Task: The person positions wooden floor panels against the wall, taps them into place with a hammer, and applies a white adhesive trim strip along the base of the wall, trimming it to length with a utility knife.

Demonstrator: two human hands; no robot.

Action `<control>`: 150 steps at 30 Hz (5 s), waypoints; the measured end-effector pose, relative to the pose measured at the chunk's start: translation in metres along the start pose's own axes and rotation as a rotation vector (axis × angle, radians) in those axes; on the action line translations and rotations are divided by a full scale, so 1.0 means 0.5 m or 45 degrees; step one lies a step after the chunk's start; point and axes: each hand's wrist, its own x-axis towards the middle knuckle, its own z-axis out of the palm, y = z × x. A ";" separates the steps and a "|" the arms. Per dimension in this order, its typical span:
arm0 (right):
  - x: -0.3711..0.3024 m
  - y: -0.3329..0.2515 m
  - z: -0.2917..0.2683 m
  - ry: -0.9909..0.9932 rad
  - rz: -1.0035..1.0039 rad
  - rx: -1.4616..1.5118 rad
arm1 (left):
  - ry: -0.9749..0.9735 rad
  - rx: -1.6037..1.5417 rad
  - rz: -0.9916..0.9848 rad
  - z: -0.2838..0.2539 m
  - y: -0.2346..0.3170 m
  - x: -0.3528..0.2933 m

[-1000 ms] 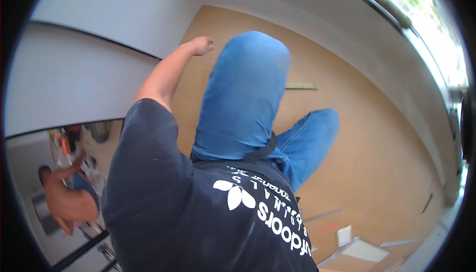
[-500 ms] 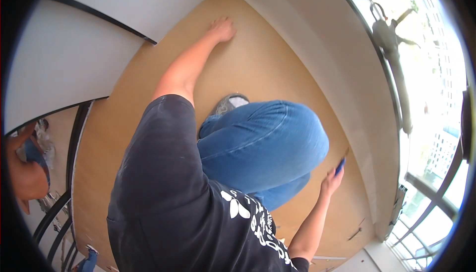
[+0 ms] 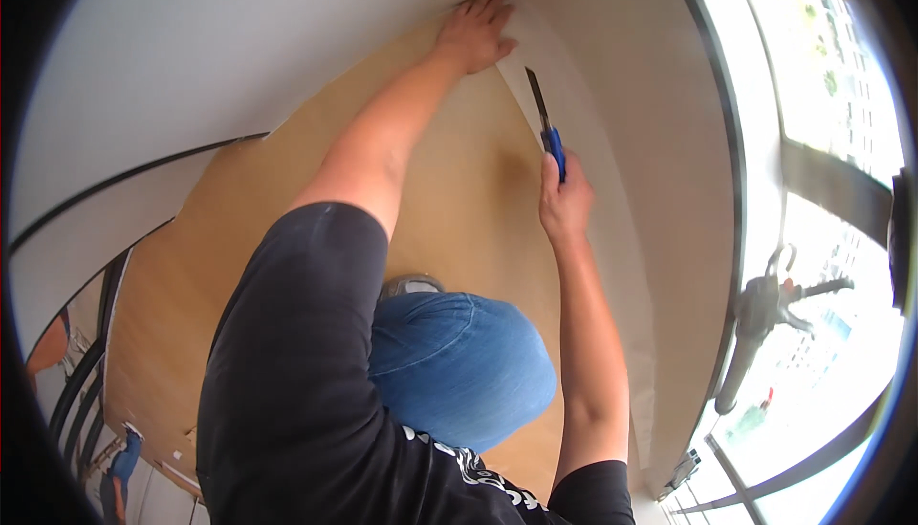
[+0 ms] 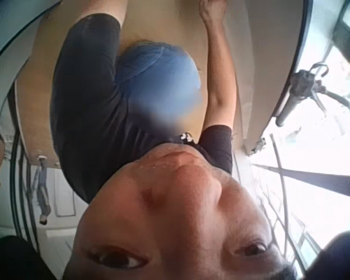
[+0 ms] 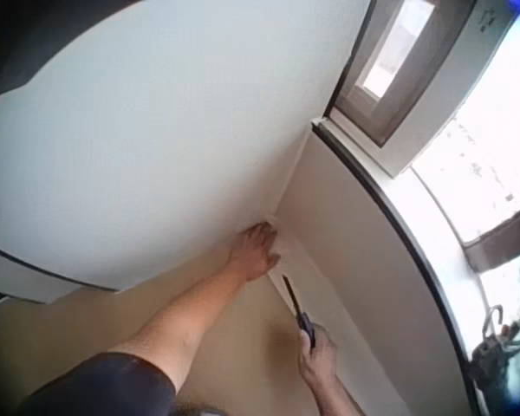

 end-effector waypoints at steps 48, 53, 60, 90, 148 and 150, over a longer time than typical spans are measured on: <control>0.346 0.061 0.175 0.188 -0.314 -0.363 | 0.040 -0.238 -0.103 -0.006 0.046 0.033; 0.347 0.046 0.176 0.175 -0.316 -0.307 | 0.082 -0.167 -0.070 0.001 0.038 0.030; 0.351 0.028 0.175 0.213 -0.203 -0.353 | 0.062 -0.200 -0.121 -0.008 0.050 0.027; -0.165 0.466 -0.142 0.281 0.066 -0.451 | -0.181 -0.107 -0.206 -0.031 0.071 0.022; -0.216 0.507 -0.041 0.327 0.879 0.826 | -0.227 -0.131 -0.714 -0.003 0.047 0.123; -0.221 0.517 -0.044 0.326 0.869 0.799 | -0.215 -0.155 -0.758 0.001 0.058 0.126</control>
